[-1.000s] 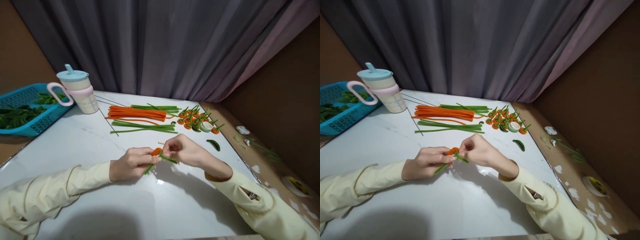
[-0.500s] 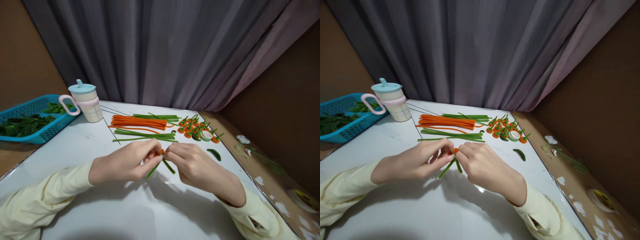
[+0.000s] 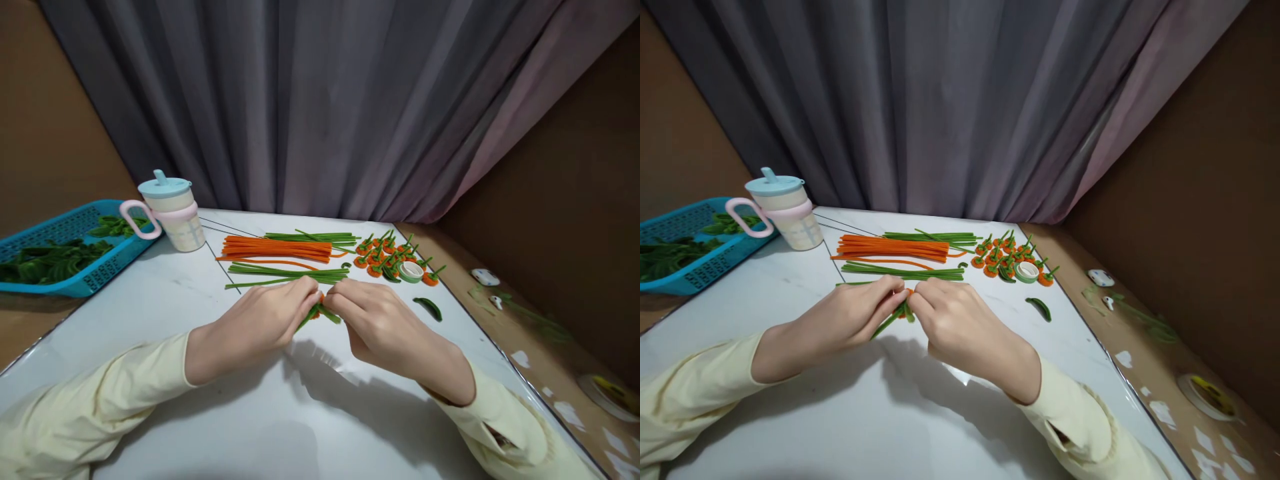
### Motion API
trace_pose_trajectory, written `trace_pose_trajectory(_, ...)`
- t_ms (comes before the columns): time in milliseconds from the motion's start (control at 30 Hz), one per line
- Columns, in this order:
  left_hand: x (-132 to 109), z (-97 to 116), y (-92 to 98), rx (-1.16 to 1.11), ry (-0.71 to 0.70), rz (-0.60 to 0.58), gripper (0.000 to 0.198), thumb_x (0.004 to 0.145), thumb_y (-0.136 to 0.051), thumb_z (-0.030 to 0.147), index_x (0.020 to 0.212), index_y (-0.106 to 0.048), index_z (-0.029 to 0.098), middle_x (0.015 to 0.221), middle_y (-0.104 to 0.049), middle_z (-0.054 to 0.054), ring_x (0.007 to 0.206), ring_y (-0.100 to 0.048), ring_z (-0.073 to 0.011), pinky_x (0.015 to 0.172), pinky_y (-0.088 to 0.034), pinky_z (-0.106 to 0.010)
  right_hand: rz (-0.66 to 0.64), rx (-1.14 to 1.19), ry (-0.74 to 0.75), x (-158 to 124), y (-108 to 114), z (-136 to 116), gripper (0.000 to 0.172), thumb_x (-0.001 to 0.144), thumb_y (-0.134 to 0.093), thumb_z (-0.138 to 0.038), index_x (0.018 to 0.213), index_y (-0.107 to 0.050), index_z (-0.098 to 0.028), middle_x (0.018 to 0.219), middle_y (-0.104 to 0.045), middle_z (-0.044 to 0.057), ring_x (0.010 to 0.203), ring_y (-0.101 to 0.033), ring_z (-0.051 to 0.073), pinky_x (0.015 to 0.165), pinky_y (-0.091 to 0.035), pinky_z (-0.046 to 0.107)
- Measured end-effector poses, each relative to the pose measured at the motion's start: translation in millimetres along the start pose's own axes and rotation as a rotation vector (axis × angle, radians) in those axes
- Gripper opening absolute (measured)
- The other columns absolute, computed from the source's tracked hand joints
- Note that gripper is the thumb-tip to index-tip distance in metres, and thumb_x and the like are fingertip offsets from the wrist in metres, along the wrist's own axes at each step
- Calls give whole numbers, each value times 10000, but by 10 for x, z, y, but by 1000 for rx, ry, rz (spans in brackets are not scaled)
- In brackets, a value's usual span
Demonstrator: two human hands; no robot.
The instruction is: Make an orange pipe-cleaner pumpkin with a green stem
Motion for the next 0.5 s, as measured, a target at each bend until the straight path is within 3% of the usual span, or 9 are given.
trace_pose_trajectory(300, 23, 17, 27, -54, 141, -172, 224, 970, -258, 286, 772, -337, 218, 536, -435, 53, 411, -436, -135, 425, -256, -231, 66, -111, 71, 13, -58, -69, 335, 860, -295, 17, 682, -539, -128, 628, -457, 40, 581, -341, 161, 531, -259, 296)
trace_pose_trajectory(500, 28, -37, -36, -85, 89, -215, 198, 950, -252, 236, 769, -333, 221, 557, -424, 48, 425, -417, -134, 439, -258, -229, 65, 28, -26, -11, -100, -32, 318, 761, -299, 60, 729, -551, -130, 629, -489, 37, 566, -374, 150, 510, -270, 271)
Point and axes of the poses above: each hand's wrist, its own x-axis towards the middle knuckle, its own y-axis out of the back of the hand, z = x × y, the point moved 1 cm from there along x, towards the middle knuckle
